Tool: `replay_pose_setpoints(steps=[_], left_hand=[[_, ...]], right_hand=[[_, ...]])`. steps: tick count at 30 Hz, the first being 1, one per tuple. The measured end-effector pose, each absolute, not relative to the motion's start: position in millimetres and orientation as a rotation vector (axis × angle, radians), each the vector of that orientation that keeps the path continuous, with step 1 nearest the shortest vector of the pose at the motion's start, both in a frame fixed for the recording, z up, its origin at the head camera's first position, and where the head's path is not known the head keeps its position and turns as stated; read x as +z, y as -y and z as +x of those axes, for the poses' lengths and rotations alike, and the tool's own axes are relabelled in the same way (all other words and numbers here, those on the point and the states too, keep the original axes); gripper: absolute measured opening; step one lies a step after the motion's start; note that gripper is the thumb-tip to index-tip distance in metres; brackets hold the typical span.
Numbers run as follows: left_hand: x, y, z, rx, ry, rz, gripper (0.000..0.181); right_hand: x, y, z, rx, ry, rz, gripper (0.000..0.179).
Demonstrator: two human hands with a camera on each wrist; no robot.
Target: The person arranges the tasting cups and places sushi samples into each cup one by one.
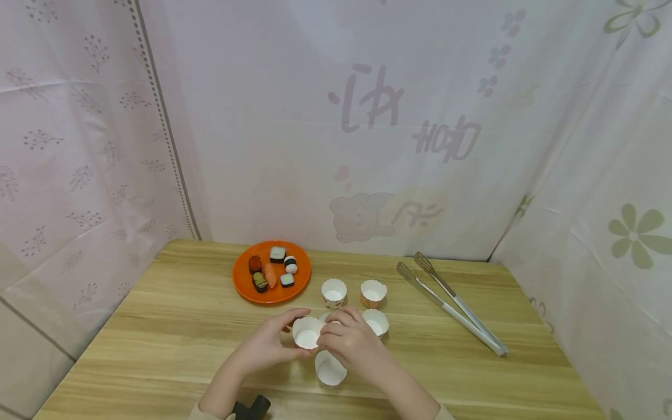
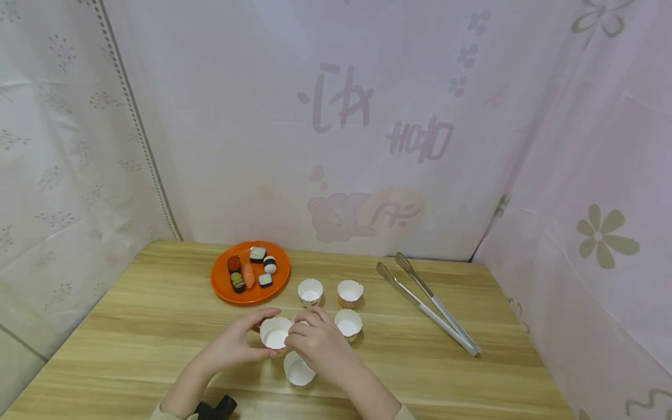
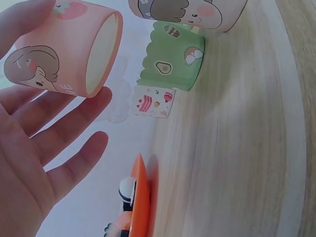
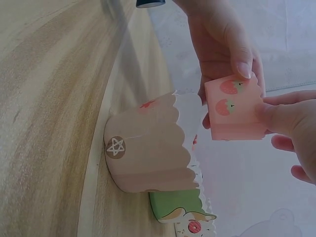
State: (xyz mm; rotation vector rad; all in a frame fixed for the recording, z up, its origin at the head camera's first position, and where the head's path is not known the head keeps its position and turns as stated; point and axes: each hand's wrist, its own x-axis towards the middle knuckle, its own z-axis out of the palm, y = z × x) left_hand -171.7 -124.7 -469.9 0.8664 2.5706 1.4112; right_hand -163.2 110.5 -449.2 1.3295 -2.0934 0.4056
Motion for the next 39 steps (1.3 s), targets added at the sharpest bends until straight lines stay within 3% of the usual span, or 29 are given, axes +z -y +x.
replay_pose_setpoints(steps=[24,31,39], left_hand=[[-464.5,128.8,-169.1,1.462,-2.542,0.853,0.074],[-468.8,137.1,-168.9,1.478,-2.553,0.849,0.062],[-474.4,142.3,-173.5,1.539,-2.573,0.727,0.047]], right_hand=[[-440.9,-114.9,-158.6,0.348,2.028,1.325,0.019],[-442.7,-118.8,-157.6,0.355,2.036,1.317,0.024],[-441.1,-127.5,-154.3,0.430,2.026,1.285,0.019]])
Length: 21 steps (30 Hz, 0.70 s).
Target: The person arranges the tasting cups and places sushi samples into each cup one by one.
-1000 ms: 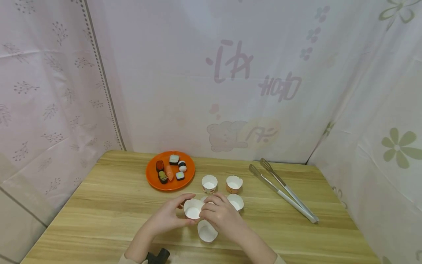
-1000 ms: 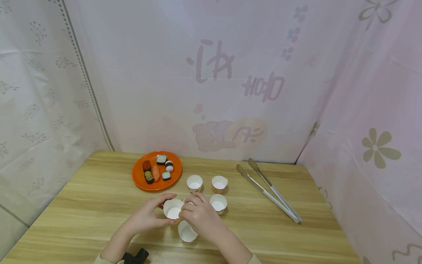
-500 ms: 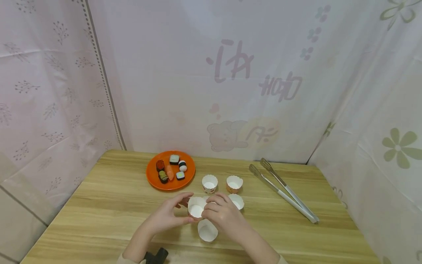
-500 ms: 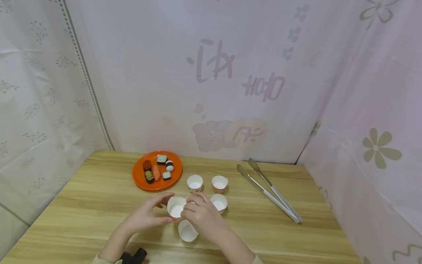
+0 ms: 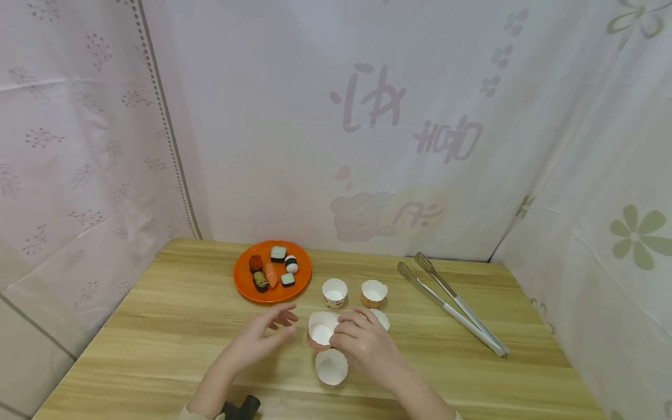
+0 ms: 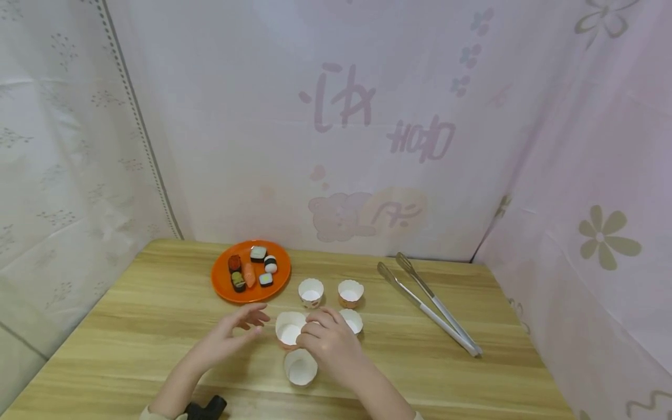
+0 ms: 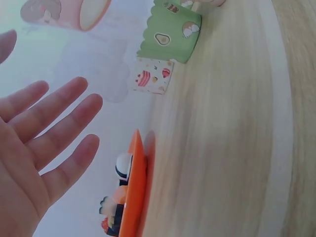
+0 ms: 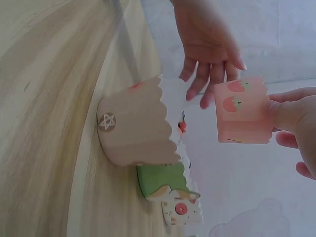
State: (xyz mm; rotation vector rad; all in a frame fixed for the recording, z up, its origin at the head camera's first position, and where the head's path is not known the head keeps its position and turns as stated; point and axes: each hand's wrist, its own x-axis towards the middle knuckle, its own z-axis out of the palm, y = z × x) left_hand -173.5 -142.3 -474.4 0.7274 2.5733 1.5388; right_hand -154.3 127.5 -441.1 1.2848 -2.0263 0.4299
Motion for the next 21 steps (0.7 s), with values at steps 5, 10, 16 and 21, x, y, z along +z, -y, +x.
replay_pose_setpoints(steps=[5,10,16,21], left_hand=[[-476.8,146.9,-175.4,1.592,-2.602,0.657,0.040],[-480.0,154.2,-179.9,1.699,-2.660,0.555,0.032],[-481.7,163.9,-184.5,1.836,-2.666,0.390,0.026],[-484.9,171.6,-189.4,1.955,-2.637,0.225,0.027]], right_hand=[[-442.8,-135.2,-152.6,0.454,2.023,1.270,0.019],[-442.6,-143.8,-151.0,0.432,2.029,1.253,0.018],[-442.5,-152.4,-148.8,0.419,1.988,1.235,0.010],[-445.9,-160.7,-144.3,0.421,2.017,1.202,0.030]])
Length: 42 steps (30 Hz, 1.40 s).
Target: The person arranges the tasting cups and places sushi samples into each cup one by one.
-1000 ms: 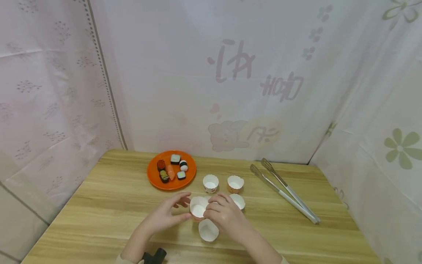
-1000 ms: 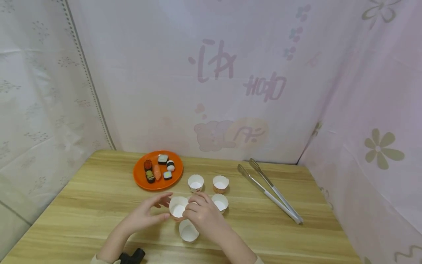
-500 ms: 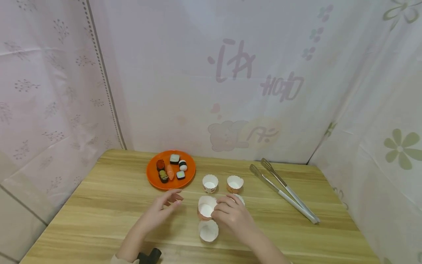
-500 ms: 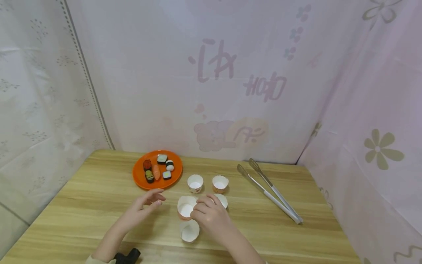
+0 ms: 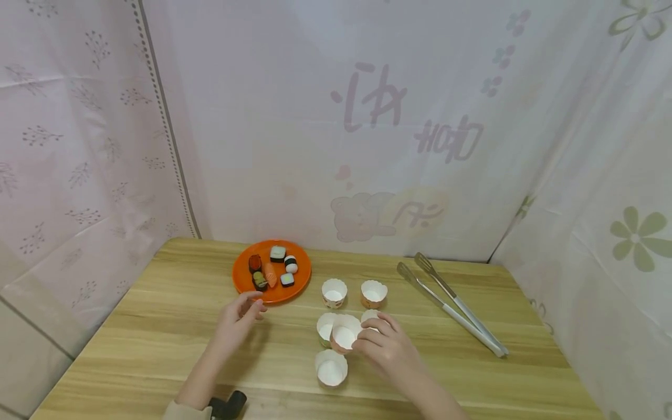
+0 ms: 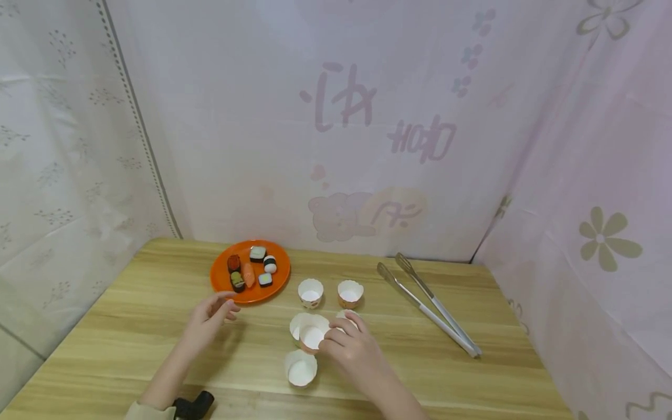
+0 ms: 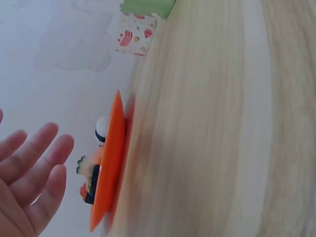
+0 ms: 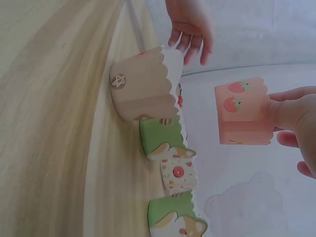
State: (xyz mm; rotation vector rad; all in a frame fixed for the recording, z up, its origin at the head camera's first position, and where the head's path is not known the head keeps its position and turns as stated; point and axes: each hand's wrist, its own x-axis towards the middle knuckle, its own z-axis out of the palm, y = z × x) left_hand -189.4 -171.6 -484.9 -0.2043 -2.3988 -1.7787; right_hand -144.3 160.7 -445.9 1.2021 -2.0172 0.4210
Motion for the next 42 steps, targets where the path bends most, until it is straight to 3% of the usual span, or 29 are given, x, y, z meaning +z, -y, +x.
replay_pose_setpoints(steps=[3,16,25,42], left_hand=[[-486.4,176.5,-192.3,-1.781,2.376,-0.122,0.026],[-492.9,197.8,-204.5,-1.674,2.375,0.169,0.035],[-495.1,211.1,-217.4,-1.921,2.268,0.377,0.046],[-499.3,214.1,-231.6,-2.114,2.229,0.520,0.051]], right_hand=[[-448.6,-165.7,-142.3,0.429,2.020,1.189,0.038],[-453.1,-183.4,-133.8,0.465,1.998,1.181,0.038],[-464.1,-194.1,-127.1,0.432,2.029,1.202,0.036],[-483.8,-205.0,-120.0,0.391,2.123,1.195,0.042]])
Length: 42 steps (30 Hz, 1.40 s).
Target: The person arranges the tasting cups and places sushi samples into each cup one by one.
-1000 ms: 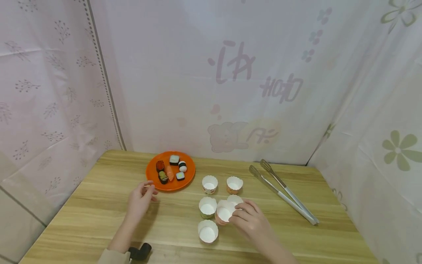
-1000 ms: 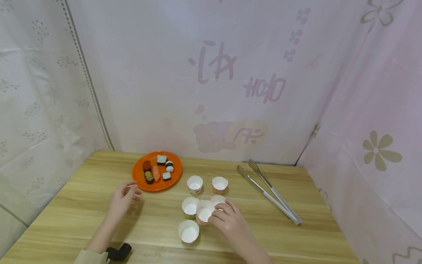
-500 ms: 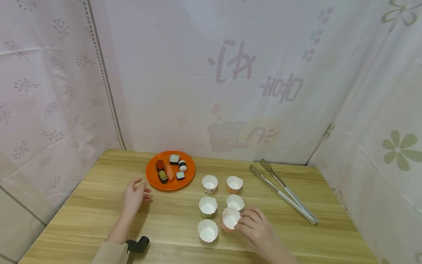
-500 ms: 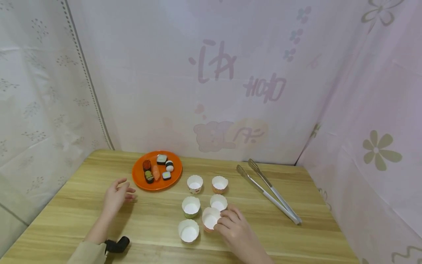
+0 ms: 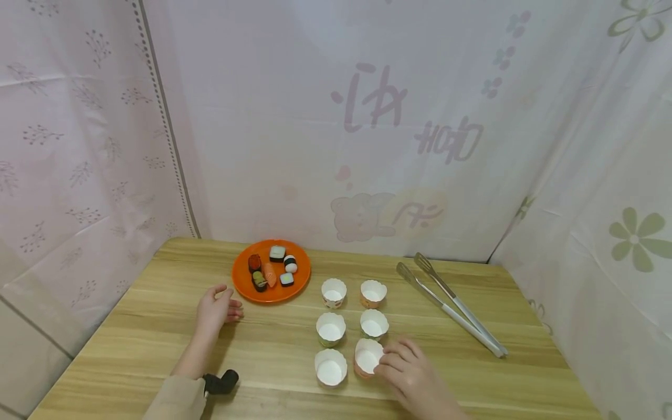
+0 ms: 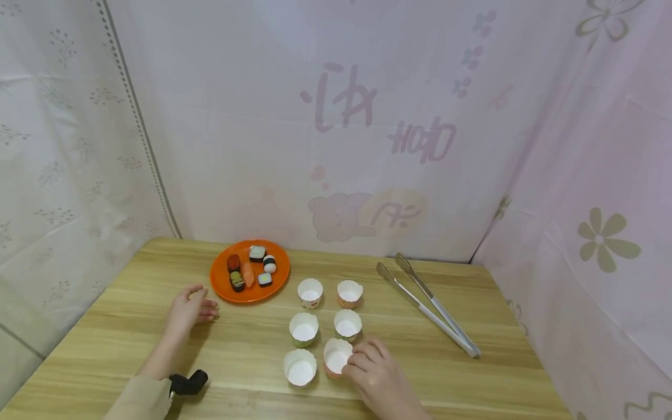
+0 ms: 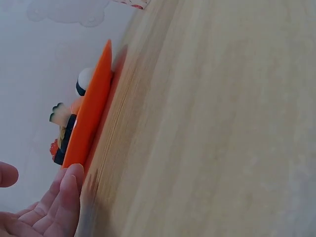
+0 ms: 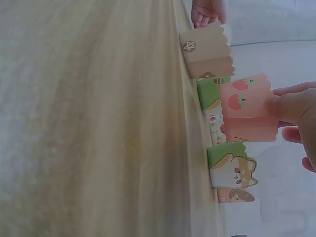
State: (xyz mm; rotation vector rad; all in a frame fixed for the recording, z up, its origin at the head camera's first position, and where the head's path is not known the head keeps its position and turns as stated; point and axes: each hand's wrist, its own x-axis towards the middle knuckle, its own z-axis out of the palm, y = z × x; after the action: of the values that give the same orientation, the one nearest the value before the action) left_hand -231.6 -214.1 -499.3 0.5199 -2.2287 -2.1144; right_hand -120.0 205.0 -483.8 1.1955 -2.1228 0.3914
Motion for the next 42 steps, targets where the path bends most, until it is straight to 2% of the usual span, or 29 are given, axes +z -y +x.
replay_pose_setpoints(steps=[10,22,35,37,42], left_hand=[[-508.6,217.7,-239.8,-2.344,2.182,0.469,0.054],[-514.5,215.2,-247.8,-2.517,2.127,0.415,0.061],[-516.8,209.3,-253.1,-2.565,2.091,0.387,0.048],[-517.1,208.7,-253.4,-2.563,2.088,0.401,0.046],[-517.0,207.6,-254.1,-2.563,2.081,0.439,0.045]], right_hand=[[-491.1,-206.3,-120.9,0.430,2.109,1.221,0.034],[-496.2,-209.3,-120.7,0.421,2.134,1.218,0.034],[-503.2,-214.2,-120.1,0.397,2.172,1.224,0.031],[-503.5,-214.6,-120.4,0.402,2.173,1.229,0.027],[-503.7,-214.7,-120.7,0.406,2.182,1.249,0.003]])
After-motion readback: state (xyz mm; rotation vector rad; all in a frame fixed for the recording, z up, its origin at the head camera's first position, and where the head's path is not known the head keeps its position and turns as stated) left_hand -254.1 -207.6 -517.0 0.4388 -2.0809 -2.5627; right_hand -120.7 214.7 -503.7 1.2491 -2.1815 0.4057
